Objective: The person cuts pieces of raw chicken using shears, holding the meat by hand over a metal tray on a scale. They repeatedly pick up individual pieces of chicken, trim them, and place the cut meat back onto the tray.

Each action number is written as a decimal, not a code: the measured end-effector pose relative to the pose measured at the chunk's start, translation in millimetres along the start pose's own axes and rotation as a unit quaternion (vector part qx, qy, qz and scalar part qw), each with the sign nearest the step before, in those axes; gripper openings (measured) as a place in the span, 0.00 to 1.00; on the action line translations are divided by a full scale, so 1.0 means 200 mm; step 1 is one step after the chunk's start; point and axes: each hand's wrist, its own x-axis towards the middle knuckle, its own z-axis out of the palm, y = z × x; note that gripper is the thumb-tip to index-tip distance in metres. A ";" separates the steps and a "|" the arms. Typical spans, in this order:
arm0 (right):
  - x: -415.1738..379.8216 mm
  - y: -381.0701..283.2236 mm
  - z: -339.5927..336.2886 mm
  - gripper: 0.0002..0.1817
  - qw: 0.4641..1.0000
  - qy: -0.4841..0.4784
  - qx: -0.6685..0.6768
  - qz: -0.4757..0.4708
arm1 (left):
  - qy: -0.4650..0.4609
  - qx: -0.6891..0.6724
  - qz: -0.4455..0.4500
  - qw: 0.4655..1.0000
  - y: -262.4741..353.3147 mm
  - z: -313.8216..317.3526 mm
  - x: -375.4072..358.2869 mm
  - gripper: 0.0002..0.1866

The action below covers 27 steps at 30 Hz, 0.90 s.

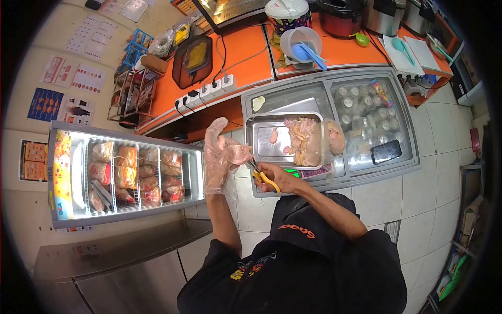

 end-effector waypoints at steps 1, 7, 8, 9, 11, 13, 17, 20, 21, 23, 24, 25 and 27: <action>0.01 -0.01 0.01 0.22 0.999 -0.016 0.024 -0.015 | 0.010 -0.004 -0.004 1.000 -0.04 -0.01 0.00 0.26; 0.10 -0.02 0.03 0.25 0.995 -0.075 0.033 -0.061 | 0.047 0.132 -0.028 0.990 -0.01 0.06 -0.09 0.23; 0.11 -0.02 0.05 0.25 0.997 -0.049 0.038 -0.053 | 0.024 0.160 -0.011 0.987 -0.01 0.05 -0.10 0.24; 0.11 -0.05 0.07 0.26 0.998 -0.024 0.044 -0.046 | 0.002 0.188 0.006 0.982 -0.02 0.04 -0.11 0.25; 0.10 -0.11 0.10 0.29 0.997 -0.024 0.046 -0.059 | -0.029 0.173 0.015 0.984 -0.04 0.02 -0.10 0.26; 0.11 -0.12 0.10 0.31 0.997 -0.024 0.058 -0.045 | -0.042 0.088 0.000 0.995 -0.07 0.01 -0.07 0.28; 0.13 -0.04 0.06 0.28 0.997 -0.026 0.064 -0.032 | -0.184 -0.050 0.012 0.982 -0.33 -0.21 0.01 0.28; 0.11 -0.04 0.04 0.27 0.998 -0.004 0.047 -0.031 | -0.207 0.019 -0.005 0.978 -0.35 -0.21 0.05 0.28; 0.11 -0.06 0.04 0.26 0.999 0.009 0.042 -0.023 | -0.188 0.074 0.002 0.979 -0.37 -0.21 0.05 0.28; 0.10 -0.09 0.05 0.25 0.996 0.020 0.079 -0.045 | -0.151 0.183 0.017 0.971 -0.41 -0.20 0.03 0.29; 0.09 -0.10 0.05 0.24 0.993 0.025 0.098 -0.055 | -0.147 0.209 0.050 0.966 -0.43 -0.20 0.02 0.22; 0.09 -0.11 0.05 0.23 0.995 0.034 0.080 -0.057 | -0.142 0.235 0.082 0.958 -0.46 -0.19 0.02 0.15; 0.07 -0.11 0.05 0.21 0.996 0.050 0.043 -0.059 | -0.121 0.251 0.105 0.955 -0.49 -0.19 -0.01 0.08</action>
